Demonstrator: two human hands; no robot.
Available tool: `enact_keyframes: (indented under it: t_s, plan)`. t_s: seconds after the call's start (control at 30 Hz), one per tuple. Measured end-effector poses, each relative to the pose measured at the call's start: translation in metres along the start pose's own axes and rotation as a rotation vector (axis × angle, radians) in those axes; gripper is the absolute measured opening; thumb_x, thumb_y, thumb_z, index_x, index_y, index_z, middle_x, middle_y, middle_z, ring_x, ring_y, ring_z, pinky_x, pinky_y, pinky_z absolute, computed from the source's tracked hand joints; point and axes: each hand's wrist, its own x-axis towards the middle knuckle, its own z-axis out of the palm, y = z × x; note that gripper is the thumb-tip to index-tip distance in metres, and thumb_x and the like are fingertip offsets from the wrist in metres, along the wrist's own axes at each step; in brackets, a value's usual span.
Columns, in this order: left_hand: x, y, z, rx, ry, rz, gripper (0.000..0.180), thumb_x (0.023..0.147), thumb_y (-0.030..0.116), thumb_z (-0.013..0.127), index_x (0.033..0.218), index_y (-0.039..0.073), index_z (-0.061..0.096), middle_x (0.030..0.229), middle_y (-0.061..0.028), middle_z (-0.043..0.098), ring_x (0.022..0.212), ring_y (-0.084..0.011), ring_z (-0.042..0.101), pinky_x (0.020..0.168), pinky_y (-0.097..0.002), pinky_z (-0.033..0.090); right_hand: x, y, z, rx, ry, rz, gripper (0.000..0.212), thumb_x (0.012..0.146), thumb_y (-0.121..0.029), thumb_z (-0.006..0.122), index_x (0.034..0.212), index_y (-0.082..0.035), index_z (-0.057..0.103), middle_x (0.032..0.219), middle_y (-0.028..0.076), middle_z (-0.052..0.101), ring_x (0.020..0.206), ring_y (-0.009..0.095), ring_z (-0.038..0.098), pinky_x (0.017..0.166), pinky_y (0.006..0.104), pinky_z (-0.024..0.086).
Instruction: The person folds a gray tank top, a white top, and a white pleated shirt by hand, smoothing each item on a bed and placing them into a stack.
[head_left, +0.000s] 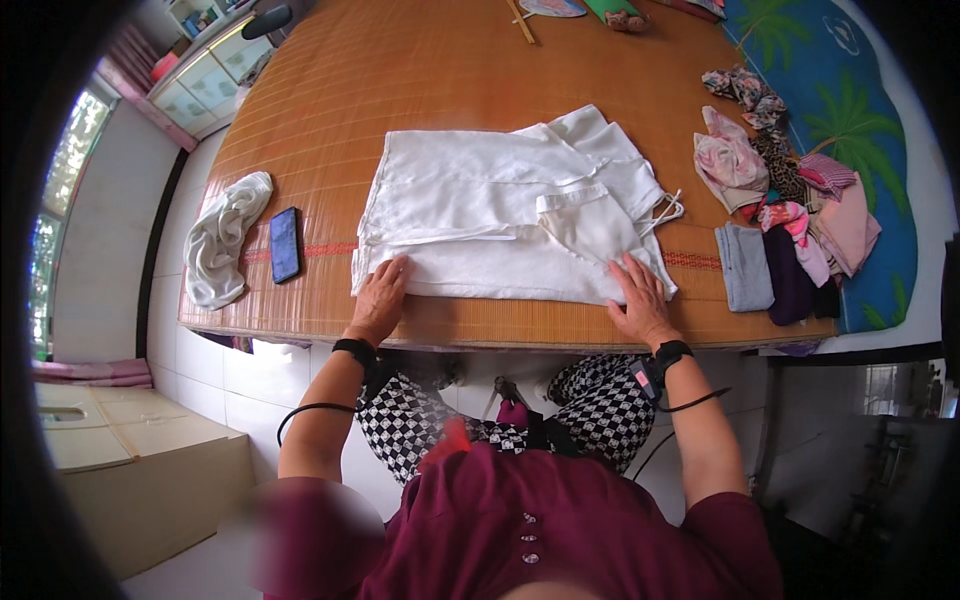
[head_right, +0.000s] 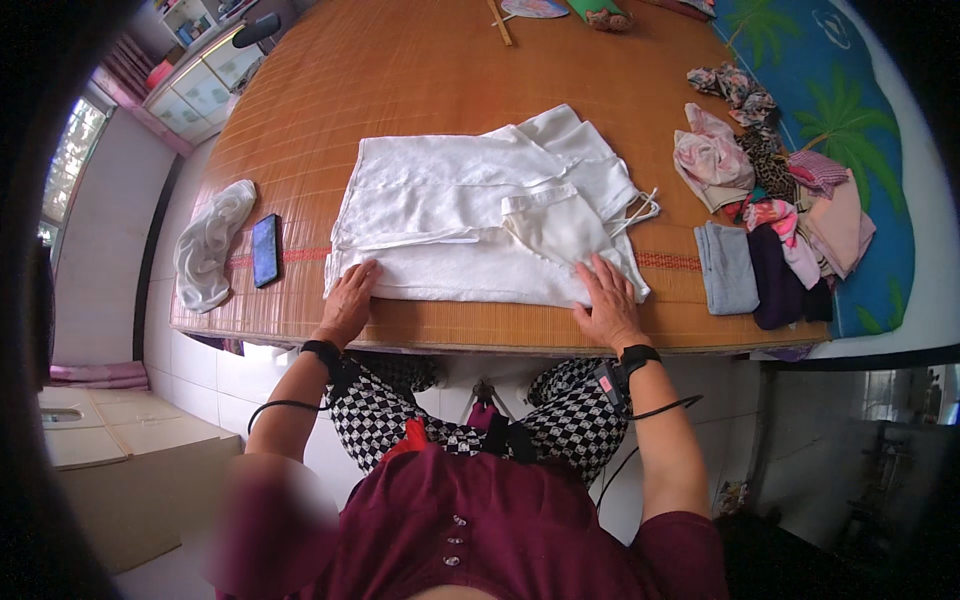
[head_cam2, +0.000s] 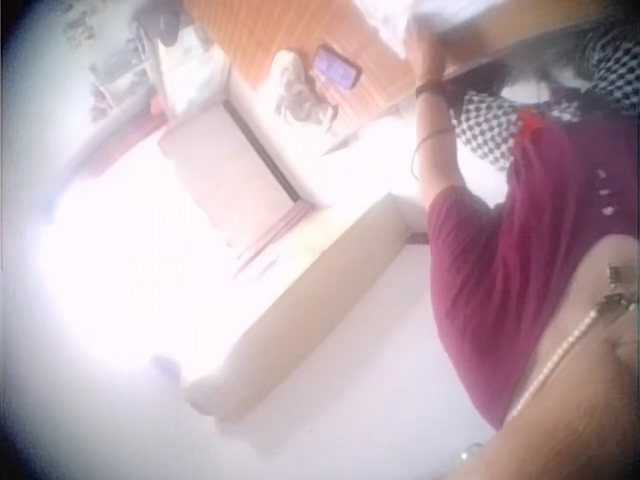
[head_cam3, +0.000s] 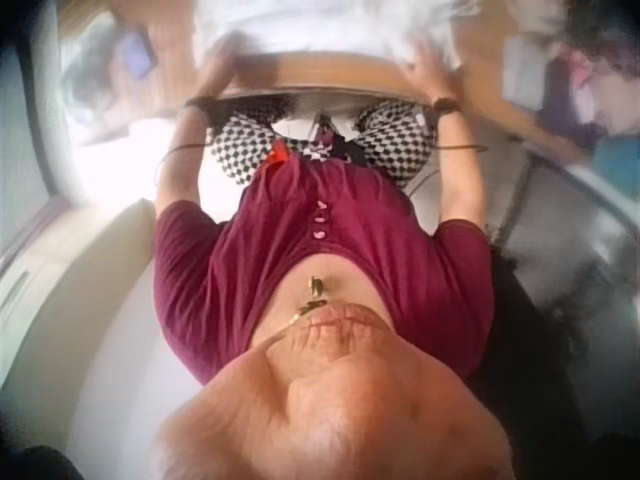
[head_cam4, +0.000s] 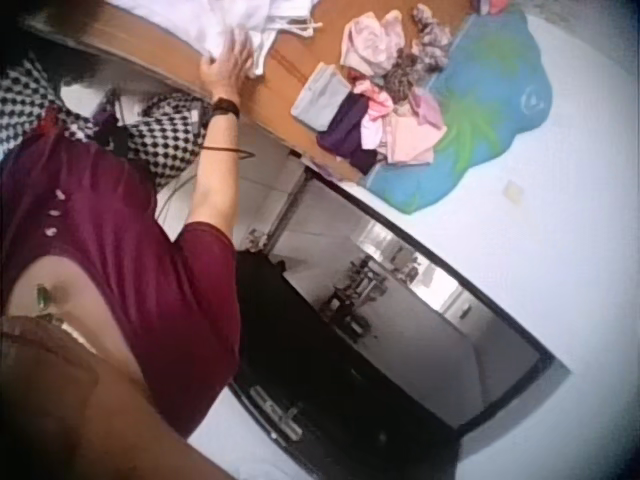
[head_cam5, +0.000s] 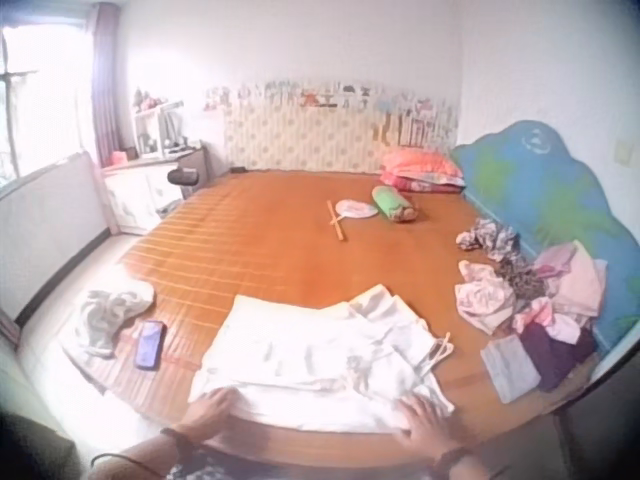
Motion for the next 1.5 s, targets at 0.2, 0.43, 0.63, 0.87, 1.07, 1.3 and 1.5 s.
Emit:
enact_keyframes:
  t_s: [0.2,0.43,0.63,0.87,1.07,1.3,1.5]
  plan:
    - [0.003,-0.007,0.002,0.062,0.012,-0.049,0.043,0.080,0.001,0.051,0.123,0.006,0.056,0.131,-0.0079,0.051,0.117,-0.0280,0.050,0.095,-0.0400,0.044,0.005,-0.003,-0.023,-0.024,-0.192,0.014,0.075,0.073,0.001,0.054,0.145,-0.017,0.039,0.153,0.013,0.029,0.142,0.029,0.027,0.113,0.0464,0.025]
    - [0.011,-0.005,0.000,0.157,0.030,-0.010,0.033,0.082,0.005,0.053,0.115,0.007,0.056,0.122,-0.0077,0.054,0.111,-0.0276,0.052,0.090,-0.0388,0.045,0.007,-0.001,-0.008,-0.054,-0.041,0.037,0.063,0.080,0.006,0.048,0.139,-0.019,0.047,0.148,0.009,0.037,0.137,0.028,0.033,0.107,0.0457,0.030]
    - [0.014,-0.012,-0.003,0.234,0.092,0.023,0.028,0.084,0.010,0.054,0.112,0.009,0.058,0.117,-0.0062,0.057,0.109,-0.0266,0.053,0.090,-0.0388,0.044,0.014,0.001,0.005,-0.060,0.052,0.082,0.053,0.083,0.003,0.046,0.131,-0.017,0.054,0.142,0.006,0.046,0.131,0.026,0.041,0.101,0.0460,0.034]
    - [0.000,-0.014,-0.033,-0.033,-0.005,0.034,0.031,0.083,0.002,0.047,0.109,0.009,0.063,0.114,-0.0069,0.066,0.111,-0.0250,0.058,0.095,-0.0409,0.043,0.007,0.016,-0.015,0.067,0.075,0.007,0.049,0.078,0.007,0.045,0.118,-0.013,0.064,0.118,0.012,0.063,0.113,0.032,0.055,0.094,0.0451,0.042]
    - [-0.060,0.008,-0.084,-0.349,-0.315,0.068,0.038,0.078,-0.003,0.048,0.109,0.006,0.066,0.106,-0.0172,0.068,0.102,-0.0337,0.063,0.093,-0.0421,0.048,-0.043,0.015,-0.078,0.289,-0.281,0.071,0.040,0.075,0.008,0.045,0.103,-0.006,0.069,0.099,0.023,0.066,0.095,0.040,0.062,0.082,0.0436,0.049]
    - [-0.055,-0.014,-0.109,-0.786,-0.411,-0.301,0.016,0.090,0.008,0.061,0.101,-0.003,0.066,0.083,-0.0028,0.064,0.080,-0.0092,0.057,0.072,-0.0279,0.049,-0.019,0.044,-0.120,0.247,-0.417,0.067,0.024,0.076,-0.003,0.051,0.094,-0.003,0.067,0.090,0.025,0.065,0.087,0.038,0.064,0.075,0.0412,0.050]
    - [-0.033,-0.052,-0.024,-1.055,-0.094,-0.602,0.026,0.092,0.019,0.064,0.108,-0.001,0.066,0.087,-0.0008,0.066,0.076,-0.0093,0.060,0.068,-0.0239,0.049,0.040,0.072,-0.070,0.437,-0.023,0.103,0.022,0.083,-0.014,0.058,0.098,0.001,0.063,0.092,0.020,0.067,0.087,0.032,0.065,0.077,0.0382,0.050]
